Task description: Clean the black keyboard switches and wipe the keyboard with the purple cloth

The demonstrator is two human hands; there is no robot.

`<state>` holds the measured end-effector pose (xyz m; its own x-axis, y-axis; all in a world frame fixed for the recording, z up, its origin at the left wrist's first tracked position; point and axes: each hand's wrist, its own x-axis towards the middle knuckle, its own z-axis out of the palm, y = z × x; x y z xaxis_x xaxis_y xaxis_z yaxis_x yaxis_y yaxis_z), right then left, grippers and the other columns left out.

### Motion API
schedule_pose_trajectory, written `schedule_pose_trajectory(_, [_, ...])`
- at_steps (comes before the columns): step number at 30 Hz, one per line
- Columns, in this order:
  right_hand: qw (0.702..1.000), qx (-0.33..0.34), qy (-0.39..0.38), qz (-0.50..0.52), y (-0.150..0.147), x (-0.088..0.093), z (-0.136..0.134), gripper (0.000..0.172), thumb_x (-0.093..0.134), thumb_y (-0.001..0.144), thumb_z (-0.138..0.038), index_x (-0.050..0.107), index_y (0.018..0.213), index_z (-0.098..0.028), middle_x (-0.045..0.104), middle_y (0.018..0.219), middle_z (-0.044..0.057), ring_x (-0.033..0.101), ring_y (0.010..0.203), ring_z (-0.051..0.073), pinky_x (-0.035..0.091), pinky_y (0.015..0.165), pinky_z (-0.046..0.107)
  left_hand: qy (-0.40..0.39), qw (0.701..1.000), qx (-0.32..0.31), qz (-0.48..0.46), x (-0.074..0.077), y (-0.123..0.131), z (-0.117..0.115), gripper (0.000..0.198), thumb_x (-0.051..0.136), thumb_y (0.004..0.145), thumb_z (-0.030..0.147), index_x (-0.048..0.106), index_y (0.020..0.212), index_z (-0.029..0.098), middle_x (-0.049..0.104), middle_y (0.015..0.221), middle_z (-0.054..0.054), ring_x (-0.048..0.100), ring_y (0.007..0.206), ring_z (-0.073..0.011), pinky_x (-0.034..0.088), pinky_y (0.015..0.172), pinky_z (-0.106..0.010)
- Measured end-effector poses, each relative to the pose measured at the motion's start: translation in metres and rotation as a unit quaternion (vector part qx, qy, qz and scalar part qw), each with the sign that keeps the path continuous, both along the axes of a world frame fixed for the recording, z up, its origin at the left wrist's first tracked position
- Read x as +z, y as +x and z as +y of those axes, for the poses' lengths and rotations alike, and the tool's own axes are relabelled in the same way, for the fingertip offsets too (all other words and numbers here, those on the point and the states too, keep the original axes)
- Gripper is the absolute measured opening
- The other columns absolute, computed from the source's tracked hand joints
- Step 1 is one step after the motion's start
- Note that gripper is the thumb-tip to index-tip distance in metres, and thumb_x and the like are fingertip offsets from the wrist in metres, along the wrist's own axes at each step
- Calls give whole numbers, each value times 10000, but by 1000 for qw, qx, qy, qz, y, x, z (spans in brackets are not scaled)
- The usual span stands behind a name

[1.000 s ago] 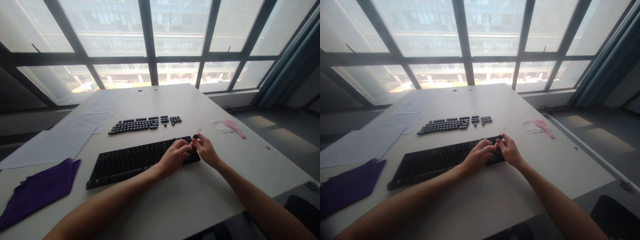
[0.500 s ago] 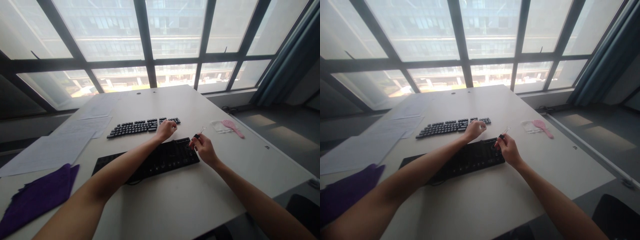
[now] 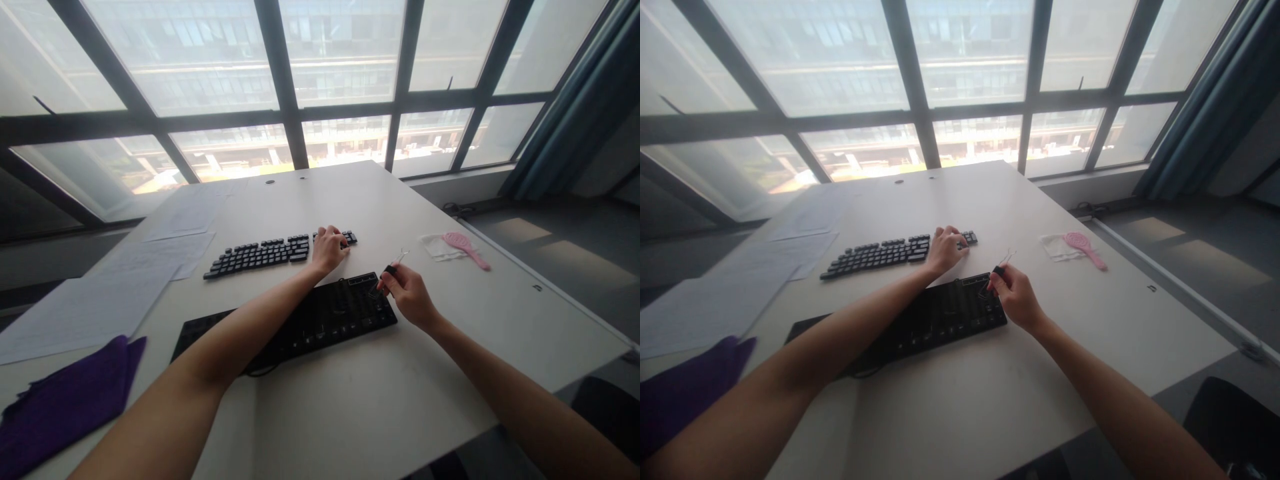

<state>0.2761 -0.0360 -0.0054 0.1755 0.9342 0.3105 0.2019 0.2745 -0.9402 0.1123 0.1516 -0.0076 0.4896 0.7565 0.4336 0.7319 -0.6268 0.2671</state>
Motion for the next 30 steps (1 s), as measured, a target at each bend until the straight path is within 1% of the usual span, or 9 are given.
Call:
schedule_pose_trajectory(3, [1000,5,-3,-1,1,-1,0,272,593,924,-442,563,817,-193,667,730,38,588,615,164,466,572,286,-3,1000,10,3,-1,0,1,124,734,798,314,738,882,222,576,1107,-79,431,1093,-298,391,987,-424])
schedule_pose_trajectory(6, [1000,8,-5,2,2,-1,0,268,598,920,-439,568,817,-194,666,728,38,588,617,166,469,572,288,2,1000,6,-1,-1,-3,2,198,752,789,340,721,944,221,571,1115,-80,433,1092,-295,397,984,-415])
schedule_pose_trajectory(9, [1000,12,-5,-2,1,0,0,267,597,922,-435,573,811,-194,664,730,40,592,627,170,472,577,290,17,1000,7,-6,0,-9,3,294,781,765,371,688,995,213,563,1113,-84,429,1088,-297,399,986,-415])
schedule_pose_trajectory(12, [1000,13,-5,-6,1,-1,0,265,596,923,-432,575,810,-193,663,724,40,594,634,171,473,583,289,24,999,23,-1,2,-18,4,353,801,745,386,662,1014,207,548,1110,-89,429,1082,-298,398,983,-419])
schedule_pose_trajectory(16, [1000,14,-9,-13,1,-3,0,277,600,918,-442,580,803,-191,669,721,43,593,618,169,466,568,286,17,999,38,14,3,-24,5,344,805,744,363,653,1011,207,540,1123,-89,429,1083,-297,396,980,-416])
schedule_pose_trajectory(24, [1000,20,3,3,2,1,0,255,608,916,-413,570,799,-190,659,723,35,576,611,156,453,566,280,11,999,44,25,6,-22,3,341,794,756,317,654,1047,208,553,1137,-93,439,1088,-308,408,978,-420])
schedule_pose_trajectory(27, [1000,17,15,-2,7,4,0,227,597,924,-381,567,805,-191,624,696,17,546,600,145,428,556,271,8,999,42,14,14,-24,-6,340,782,765,296,653,1065,205,563,1139,-95,450,1088,-305,406,990,-421])
schedule_pose_trajectory(29, [999,25,18,-19,11,7,-2,200,592,925,-355,571,814,-191,607,684,8,536,603,144,423,566,272,7,1000,23,6,22,-26,-22,300,741,800,267,646,1077,202,582,1126,-90,468,1080,-296,407,991,-419])
schedule_pose_trajectory(30, [999,34,16,-36,13,8,-2,183,590,924,-338,575,817,-190,605,687,7,537,613,146,425,578,274,5,1000,4,4,25,-26,-34,268,708,824,248,641,1079,200,596,1115,-86,480,1073,-289,411,987,-416])
